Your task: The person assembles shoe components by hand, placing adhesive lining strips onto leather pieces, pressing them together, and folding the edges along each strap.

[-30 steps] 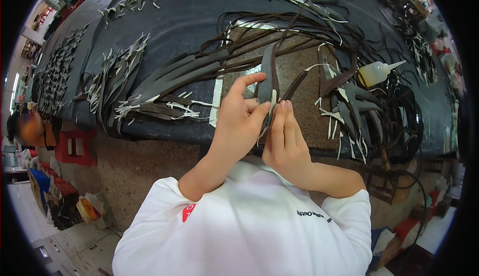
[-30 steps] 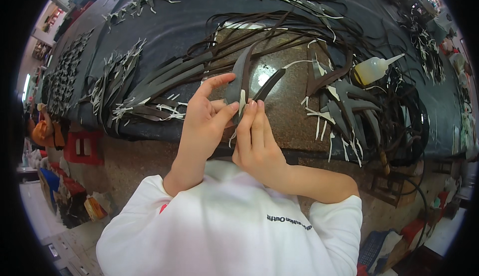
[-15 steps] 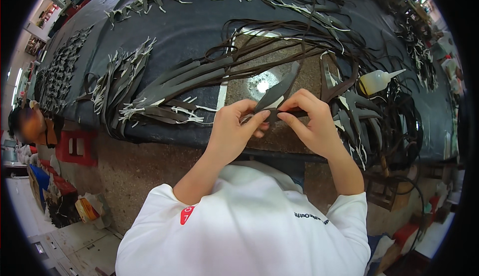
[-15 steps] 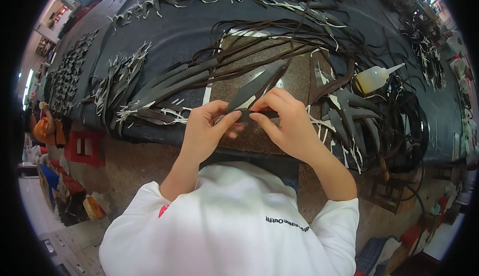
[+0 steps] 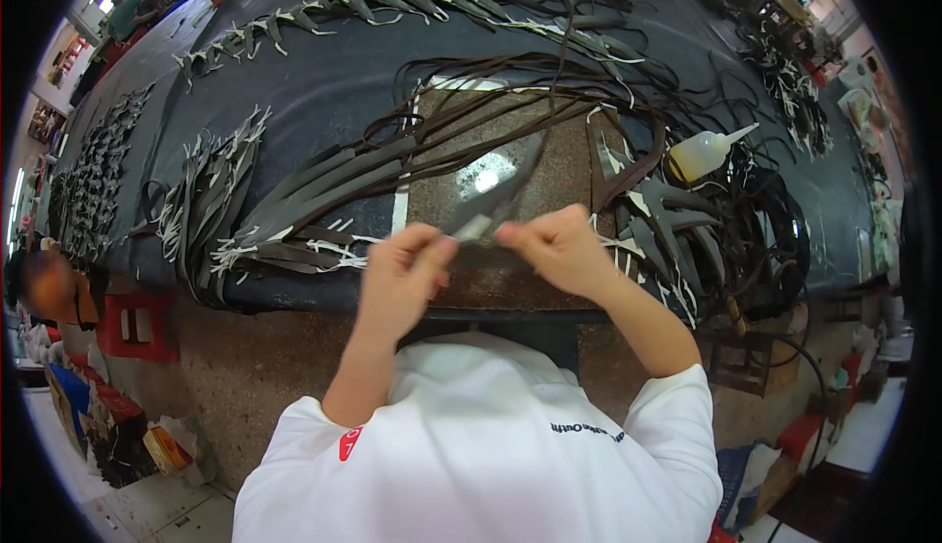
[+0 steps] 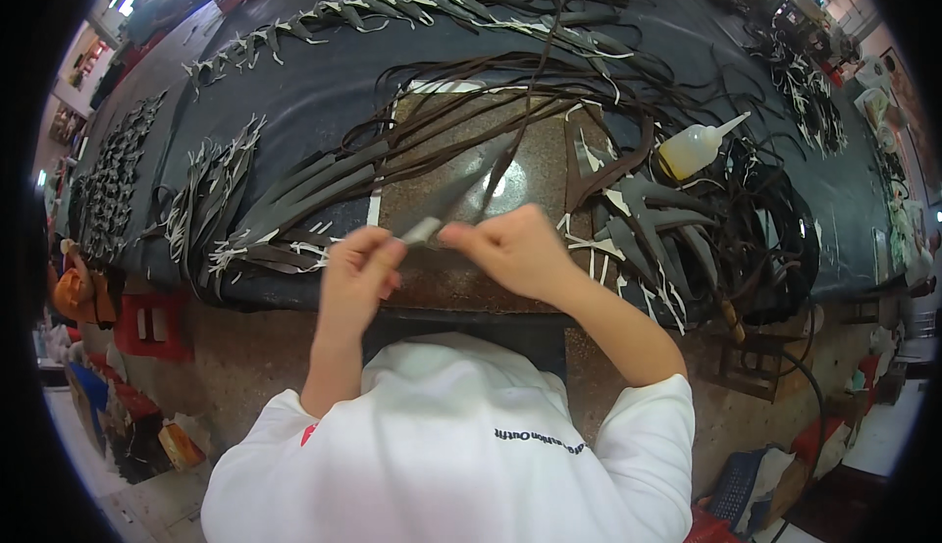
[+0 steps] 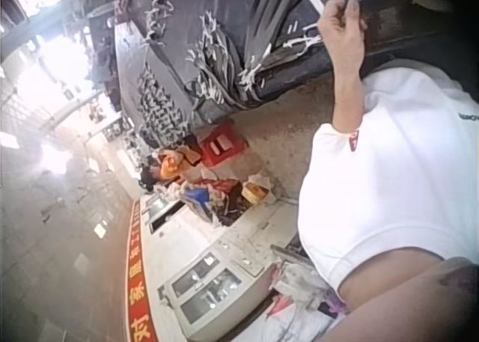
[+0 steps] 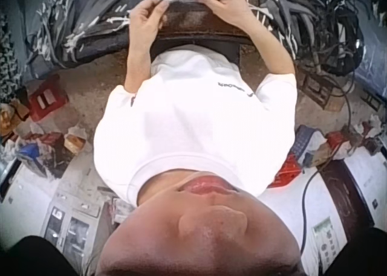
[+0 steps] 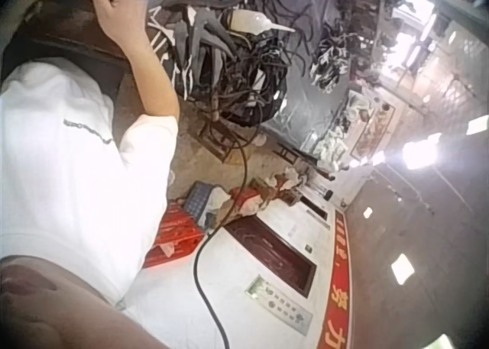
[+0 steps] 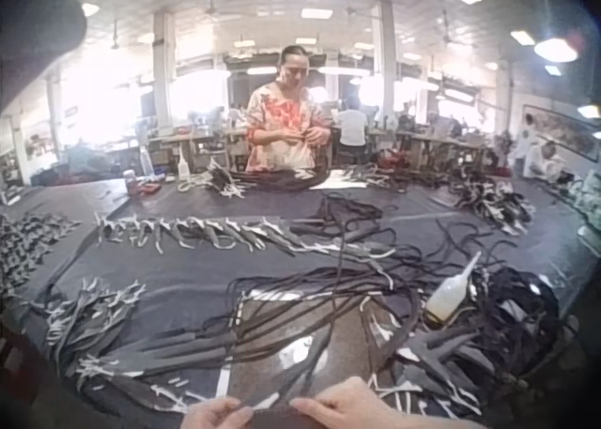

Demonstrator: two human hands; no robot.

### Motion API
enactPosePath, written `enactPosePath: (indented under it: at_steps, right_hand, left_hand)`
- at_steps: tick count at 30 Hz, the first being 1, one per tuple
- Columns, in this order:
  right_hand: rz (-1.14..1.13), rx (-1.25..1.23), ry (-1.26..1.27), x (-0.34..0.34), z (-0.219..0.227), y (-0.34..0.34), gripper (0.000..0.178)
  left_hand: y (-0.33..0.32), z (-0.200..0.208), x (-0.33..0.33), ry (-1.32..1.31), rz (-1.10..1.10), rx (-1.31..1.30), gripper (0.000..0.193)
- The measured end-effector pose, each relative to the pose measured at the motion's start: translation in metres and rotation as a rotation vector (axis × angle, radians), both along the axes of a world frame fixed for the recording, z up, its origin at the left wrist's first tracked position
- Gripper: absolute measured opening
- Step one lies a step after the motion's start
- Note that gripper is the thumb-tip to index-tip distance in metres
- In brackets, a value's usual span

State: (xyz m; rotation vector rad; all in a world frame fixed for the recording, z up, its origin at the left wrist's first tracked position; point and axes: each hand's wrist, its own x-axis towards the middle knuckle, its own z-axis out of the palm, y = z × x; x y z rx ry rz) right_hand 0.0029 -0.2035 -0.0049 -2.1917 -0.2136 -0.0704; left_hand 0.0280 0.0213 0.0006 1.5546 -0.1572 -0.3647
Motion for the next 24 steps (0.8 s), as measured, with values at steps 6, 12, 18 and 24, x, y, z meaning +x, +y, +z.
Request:
enactPosePath:
  at_steps: [6, 12, 18, 24]
  right_hand:
    - [-0.810, -0.715, -0.151, -0.003, -0.009, -0.059, 0.038]
    - [-0.895, -0.554, -0.240, 0.006, -0.021, -0.054, 0.017]
    - [-0.295, -0.578, -0.848, 0.002, -0.014, -0.018, 0.024]
    - [0.286, -0.434, -0.594, -0.038, -0.024, 0.041, 0.029]
  left_hand:
    - [0.129, -0.015, 0.036, -0.156, 0.454, 0.258, 0.013]
    - [0.150, -0.011, 0.041, -0.518, 0.776, 1.151, 0.024]
    - [0.066, 0.003, 0.023, -0.606, 0.501, 0.666, 0.031]
    - [-0.005, -0.014, 0.007, -0.692, -0.031, 0.334, 0.022]
